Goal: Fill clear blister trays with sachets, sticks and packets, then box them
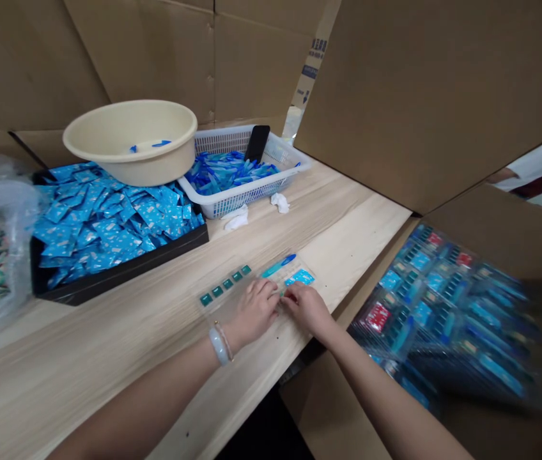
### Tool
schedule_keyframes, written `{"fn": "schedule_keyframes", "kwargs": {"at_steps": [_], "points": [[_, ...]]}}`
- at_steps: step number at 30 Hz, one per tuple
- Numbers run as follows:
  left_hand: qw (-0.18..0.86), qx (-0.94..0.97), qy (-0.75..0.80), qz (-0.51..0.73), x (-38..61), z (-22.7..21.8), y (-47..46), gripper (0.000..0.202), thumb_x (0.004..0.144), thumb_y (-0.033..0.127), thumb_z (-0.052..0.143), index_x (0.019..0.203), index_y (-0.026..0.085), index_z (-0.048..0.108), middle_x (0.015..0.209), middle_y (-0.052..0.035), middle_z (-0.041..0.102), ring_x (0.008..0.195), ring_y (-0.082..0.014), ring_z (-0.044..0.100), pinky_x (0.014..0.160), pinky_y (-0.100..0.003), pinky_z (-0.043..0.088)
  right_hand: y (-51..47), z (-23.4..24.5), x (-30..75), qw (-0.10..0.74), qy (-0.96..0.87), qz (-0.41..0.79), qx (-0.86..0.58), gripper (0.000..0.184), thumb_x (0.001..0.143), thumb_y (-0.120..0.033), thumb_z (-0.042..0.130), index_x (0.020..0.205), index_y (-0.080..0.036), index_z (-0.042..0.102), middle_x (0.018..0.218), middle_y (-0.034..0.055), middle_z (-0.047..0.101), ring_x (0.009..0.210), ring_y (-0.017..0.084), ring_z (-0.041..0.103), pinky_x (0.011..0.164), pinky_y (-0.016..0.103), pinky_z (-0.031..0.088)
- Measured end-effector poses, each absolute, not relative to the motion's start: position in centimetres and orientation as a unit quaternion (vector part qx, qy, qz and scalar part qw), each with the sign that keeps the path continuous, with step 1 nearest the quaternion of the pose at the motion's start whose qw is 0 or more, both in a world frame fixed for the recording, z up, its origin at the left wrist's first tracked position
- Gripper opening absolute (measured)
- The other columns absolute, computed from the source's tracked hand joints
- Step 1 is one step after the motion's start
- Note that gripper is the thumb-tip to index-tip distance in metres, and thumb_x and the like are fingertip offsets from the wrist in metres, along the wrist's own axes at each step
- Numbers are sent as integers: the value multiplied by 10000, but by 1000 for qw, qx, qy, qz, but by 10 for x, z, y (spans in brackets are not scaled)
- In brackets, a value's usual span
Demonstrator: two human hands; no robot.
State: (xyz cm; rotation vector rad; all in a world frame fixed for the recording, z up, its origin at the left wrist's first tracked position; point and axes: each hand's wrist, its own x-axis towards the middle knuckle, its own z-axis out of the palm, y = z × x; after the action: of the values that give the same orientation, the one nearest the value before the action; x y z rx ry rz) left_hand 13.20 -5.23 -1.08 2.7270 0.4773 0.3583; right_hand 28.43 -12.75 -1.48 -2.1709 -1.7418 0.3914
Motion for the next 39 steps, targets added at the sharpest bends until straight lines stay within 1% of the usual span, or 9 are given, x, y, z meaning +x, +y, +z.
{"fn": "schedule_keyframes", "kwargs": {"at_steps": [5,11,15,17,19,22,28,34,39], "points": [[168,965,149,138,132,-12,-53,308,783,212,514,1090,210,494,1196,-78,450,1175,-237,346,967,-415,320,-136,-15,292,284,-581,140,-750,142,786,-196,476,719,-180,600,702,33,562,681,148,523,636,267,420],[159,968,152,124,128,-5,-52,415,743,297,577,1141,246,470,1252,-77,411,1211,-248,305,999,-417,267,-146,-20,292,297,-591,153,-734,195,797,-198,451,820,-193,644,736,43,548,695,154,534,635,277,439],[144,937,303,93,103,5,-32,788,627,538,608,1288,223,316,1383,-130,238,1280,-336,139,1007,-493,180,-156,-16,292,353,-542,120,-753,194,810,-241,445,828,-185,630,744,49,567,683,155,538,627,280,438],[140,912,385,35,87,6,-23,925,556,582,624,1316,195,267,1401,-162,186,1276,-381,114,992,-526,147,-159,-14,288,366,-532,126,-753,187,810,-249,451,807,-183,625,727,45,569,676,154,539,621,276,433],[142,899,415,-4,75,5,-19,904,567,524,625,1325,205,250,1386,-159,220,1250,-366,198,984,-497,175,-162,-13,280,374,-531,144,-747,189,813,-251,449,803,-184,626,720,39,568,669,148,539,613,267,430],[148,895,422,6,71,8,-21,826,608,457,589,1325,233,245,1325,-126,313,1178,-306,320,950,-425,259,-164,-13,269,388,-532,161,-735,202,820,-264,442,828,-187,628,729,35,568,662,140,533,596,254,425],[182,908,374,50,116,27,-36,890,576,602,551,1329,275,208,1331,-109,286,1194,-315,271,935,-444,266,-178,-9,284,420,-474,121,-764,243,809,-345,461,789,-169,627,701,44,578,646,151,536,602,271,427],[184,916,350,67,185,15,-54,884,570,585,558,1318,230,249,1286,-149,325,1141,-340,319,912,-467,269,-191,-6,305,449,-431,98,-777,275,797,-396,470,780,-171,626,750,61,609,727,175,565,676,301,448],[172,916,357,57,198,7,-57,902,545,556,601,1304,192,276,1284,-181,314,1138,-364,315,898,-493,256,-195,-14,311,451,-426,100,-778,270,800,-393,466,772,-179,628,740,59,606,716,176,564,671,308,451]]}}
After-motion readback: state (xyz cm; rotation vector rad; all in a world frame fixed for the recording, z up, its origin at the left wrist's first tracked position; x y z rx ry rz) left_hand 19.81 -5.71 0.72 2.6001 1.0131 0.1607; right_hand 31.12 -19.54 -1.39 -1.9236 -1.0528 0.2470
